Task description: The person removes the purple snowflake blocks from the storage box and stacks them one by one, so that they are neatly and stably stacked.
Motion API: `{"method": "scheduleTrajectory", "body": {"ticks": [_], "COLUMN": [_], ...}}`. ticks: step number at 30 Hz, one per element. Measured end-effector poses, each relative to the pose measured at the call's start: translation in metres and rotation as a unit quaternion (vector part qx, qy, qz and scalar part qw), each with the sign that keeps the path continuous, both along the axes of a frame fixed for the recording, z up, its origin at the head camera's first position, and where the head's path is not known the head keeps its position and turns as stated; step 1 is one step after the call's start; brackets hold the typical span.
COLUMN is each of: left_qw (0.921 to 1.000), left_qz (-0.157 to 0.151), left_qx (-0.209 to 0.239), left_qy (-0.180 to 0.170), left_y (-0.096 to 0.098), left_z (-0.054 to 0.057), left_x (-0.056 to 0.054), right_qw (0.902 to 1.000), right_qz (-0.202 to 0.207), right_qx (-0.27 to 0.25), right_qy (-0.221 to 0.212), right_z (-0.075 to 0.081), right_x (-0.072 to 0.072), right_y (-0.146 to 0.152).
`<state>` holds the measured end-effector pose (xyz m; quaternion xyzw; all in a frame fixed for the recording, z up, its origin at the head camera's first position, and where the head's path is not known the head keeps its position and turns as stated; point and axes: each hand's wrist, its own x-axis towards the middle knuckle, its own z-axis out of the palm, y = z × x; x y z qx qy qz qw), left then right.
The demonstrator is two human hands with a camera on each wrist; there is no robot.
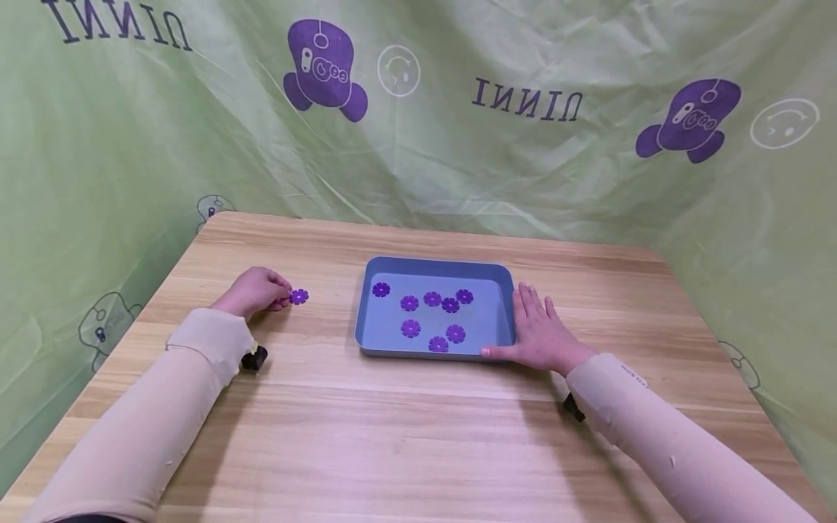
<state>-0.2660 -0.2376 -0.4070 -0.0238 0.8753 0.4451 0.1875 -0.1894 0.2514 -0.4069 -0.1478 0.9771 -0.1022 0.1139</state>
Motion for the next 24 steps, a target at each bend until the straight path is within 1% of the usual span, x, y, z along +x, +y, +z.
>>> {"method": "scheduleTrajectory", "body": {"ticks": [3, 7, 9, 11, 15, 18, 21, 24], "left_qw": [0.9996, 0.9973, 0.9964, 0.9958, 0.9963, 0.9969, 0.9969, 0.9958], "left_qz": [-0.007, 0.007, 0.012, 0.010, 0.002, -0.006, -0.019, -0.036], "left_qx": [-0.017, -0.033, -0.028, -0.021, 0.011, 0.029, 0.031, 0.032], "left_qy": [0.020, 0.065, 0.080, 0.089, 0.085, 0.072, 0.069, 0.078], "left_y": [0.000, 0.003, 0.007, 0.013, 0.033, 0.051, 0.070, 0.089], "left_z": [0.003, 0.009, 0.012, 0.015, 0.021, 0.026, 0.029, 0.032], "left_x": [-0.001, -0.002, -0.002, -0.003, -0.004, -0.003, -0.003, -0.004], "right_qw": [1.0000, 1.0000, 1.0000, 0.9999, 0.9998, 0.9998, 0.9999, 0.9999], "right_qz": [-0.001, 0.003, 0.004, 0.005, 0.008, 0.012, 0.011, 0.008], "right_qx": [-0.001, 0.002, 0.006, 0.011, 0.015, 0.013, 0.009, 0.007], "right_qy": [-0.001, 0.001, 0.002, 0.002, 0.003, 0.006, 0.005, 0.001], "right_z": [0.000, 0.002, 0.003, 0.005, 0.007, 0.007, 0.006, 0.005], "right_x": [0.001, 0.001, 0.001, 0.001, 0.000, 0.000, 0.000, -0.001], "right_y": [0.001, 0.001, 0.001, 0.000, -0.002, -0.002, -0.002, -0.002]}}
